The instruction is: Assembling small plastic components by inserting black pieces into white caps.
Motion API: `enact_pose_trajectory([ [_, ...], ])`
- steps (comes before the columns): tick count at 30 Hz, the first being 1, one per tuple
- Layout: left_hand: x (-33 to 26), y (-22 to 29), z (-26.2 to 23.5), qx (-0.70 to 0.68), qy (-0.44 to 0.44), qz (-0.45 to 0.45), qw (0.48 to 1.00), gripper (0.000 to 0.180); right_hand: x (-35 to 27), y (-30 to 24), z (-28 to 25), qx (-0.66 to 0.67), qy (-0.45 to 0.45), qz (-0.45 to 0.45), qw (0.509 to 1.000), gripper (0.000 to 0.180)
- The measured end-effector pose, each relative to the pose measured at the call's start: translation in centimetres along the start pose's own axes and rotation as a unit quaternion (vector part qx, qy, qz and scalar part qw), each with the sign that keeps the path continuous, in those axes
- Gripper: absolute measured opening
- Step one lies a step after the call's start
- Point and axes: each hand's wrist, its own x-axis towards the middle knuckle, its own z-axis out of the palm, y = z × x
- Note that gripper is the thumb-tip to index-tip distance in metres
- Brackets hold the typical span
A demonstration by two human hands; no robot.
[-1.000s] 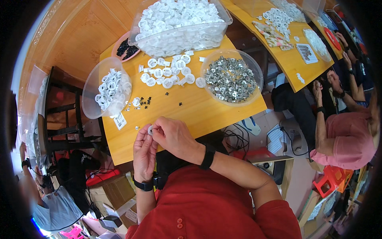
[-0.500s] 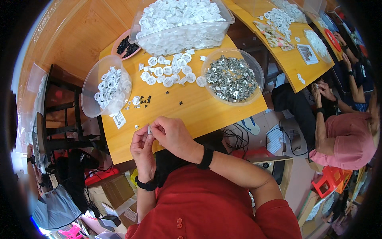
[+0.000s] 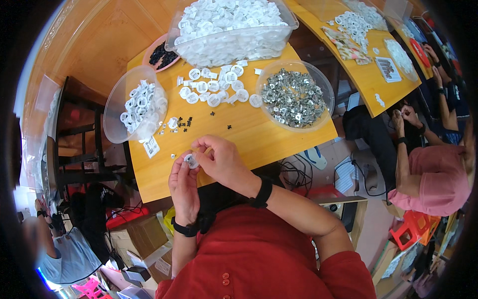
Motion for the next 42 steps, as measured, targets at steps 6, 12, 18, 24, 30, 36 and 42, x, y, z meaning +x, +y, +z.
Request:
enact_pose_trajectory([
  [6,-0.3,-0.4,0.5,0.075,0.016,0.042,0.996,0.021,-0.2,0.3,0.4,0.127,-0.037,0.081,0.988,0.018],
  [12,-0.4,-0.4,0.5,0.092,0.029,0.049,0.994,0.022,-0.5,0.8,0.8,0.173,-0.016,0.071,0.982,0.016],
  [18,-0.3,-0.2,0.8,0.069,0.045,0.035,0.996,0.019,-0.8,1.2,1.2,0.147,0.004,0.07,0.987,0.012],
  [24,-0.7,-0.1,0.6,0.048,0.041,0.034,0.997,0.023,-0.9,0.7,0.7,0.182,-0.04,0.131,0.974,0.015],
  [30,-0.6,-0.5,-0.2,0.1,0.049,0.062,0.992,0.022,-1.2,0.6,0.7,0.172,-0.037,0.126,0.976,0.015],
  [36,-0.7,-0.4,-0.2,0.188,0.056,0.11,0.974,0.02,-1.4,1.1,0.8,0.111,-0.032,0.087,0.989,0.013],
  [42,-0.8,-1.0,1.3,0.086,0.138,0.077,0.984,0.016,-1.6,1.9,1.9,0.137,0.0,0.081,0.987,0.011],
])
